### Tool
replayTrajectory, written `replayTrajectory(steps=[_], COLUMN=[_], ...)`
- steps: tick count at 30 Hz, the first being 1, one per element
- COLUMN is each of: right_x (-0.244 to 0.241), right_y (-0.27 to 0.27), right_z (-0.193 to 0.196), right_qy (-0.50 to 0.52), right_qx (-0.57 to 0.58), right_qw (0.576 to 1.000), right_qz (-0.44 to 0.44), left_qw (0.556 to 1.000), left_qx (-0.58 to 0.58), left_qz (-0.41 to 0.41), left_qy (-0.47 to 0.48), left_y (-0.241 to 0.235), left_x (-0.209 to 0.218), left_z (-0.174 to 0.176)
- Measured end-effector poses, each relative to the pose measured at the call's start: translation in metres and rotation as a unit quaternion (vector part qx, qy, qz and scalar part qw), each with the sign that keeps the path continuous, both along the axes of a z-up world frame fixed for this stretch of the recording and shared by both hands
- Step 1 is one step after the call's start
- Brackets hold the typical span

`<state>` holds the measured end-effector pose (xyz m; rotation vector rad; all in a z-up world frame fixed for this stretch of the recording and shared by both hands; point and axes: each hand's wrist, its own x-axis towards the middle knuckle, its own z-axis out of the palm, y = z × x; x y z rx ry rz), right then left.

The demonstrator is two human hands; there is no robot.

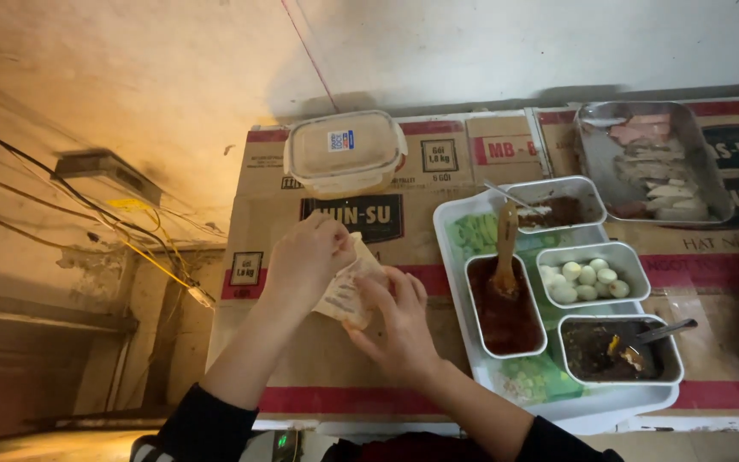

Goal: The person transfers a dark liquid from a large plastic container into a smaller compartment of a divided tray using a spoon. They then open a second container and transfer a brown, chunky food substance into another compartment of the tray.

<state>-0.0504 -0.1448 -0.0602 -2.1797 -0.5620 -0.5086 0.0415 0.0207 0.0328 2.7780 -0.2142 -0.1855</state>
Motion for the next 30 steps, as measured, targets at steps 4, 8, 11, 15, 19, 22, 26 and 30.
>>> replayTrajectory(steps=[4,8,11,15,19,22,26,30], right_x=[-0.002,-0.016,-0.027,-0.043,-0.074,-0.103,-0.107,-0.121], right_y=[0.002,-0.001,-0.007,-0.015,-0.032,-0.044,-0.058,-0.07], right_z=[-0.001,-0.027,-0.048,-0.072,-0.118,-0.125,-0.08,-0.068], right_qy=[-0.012,-0.056,-0.005,0.001,0.023,0.171,0.239,0.221], right_qx=[0.008,0.017,0.049,0.019,-0.111,-0.06,-0.025,-0.003], right_qw=[1.0,0.998,0.998,0.997,0.987,0.978,0.966,0.971], right_qz=[0.014,-0.027,-0.032,-0.079,-0.117,-0.099,-0.1,-0.086], left_qw=[0.983,0.987,0.977,0.963,0.932,0.913,0.841,0.92], left_qx=[0.084,-0.1,-0.132,-0.168,-0.183,-0.242,-0.343,-0.207], left_qz=[-0.037,0.099,0.088,0.164,0.256,0.305,0.414,0.328], left_qy=[-0.16,-0.082,-0.144,-0.133,-0.18,-0.126,-0.057,-0.062], left_y=[0.008,0.052,0.074,0.108,0.156,0.182,0.208,0.265], left_x=[0.01,0.026,0.031,0.037,0.035,0.022,0.015,0.031], left_z=[-0.009,0.007,-0.006,-0.013,-0.025,-0.024,-0.076,-0.219])
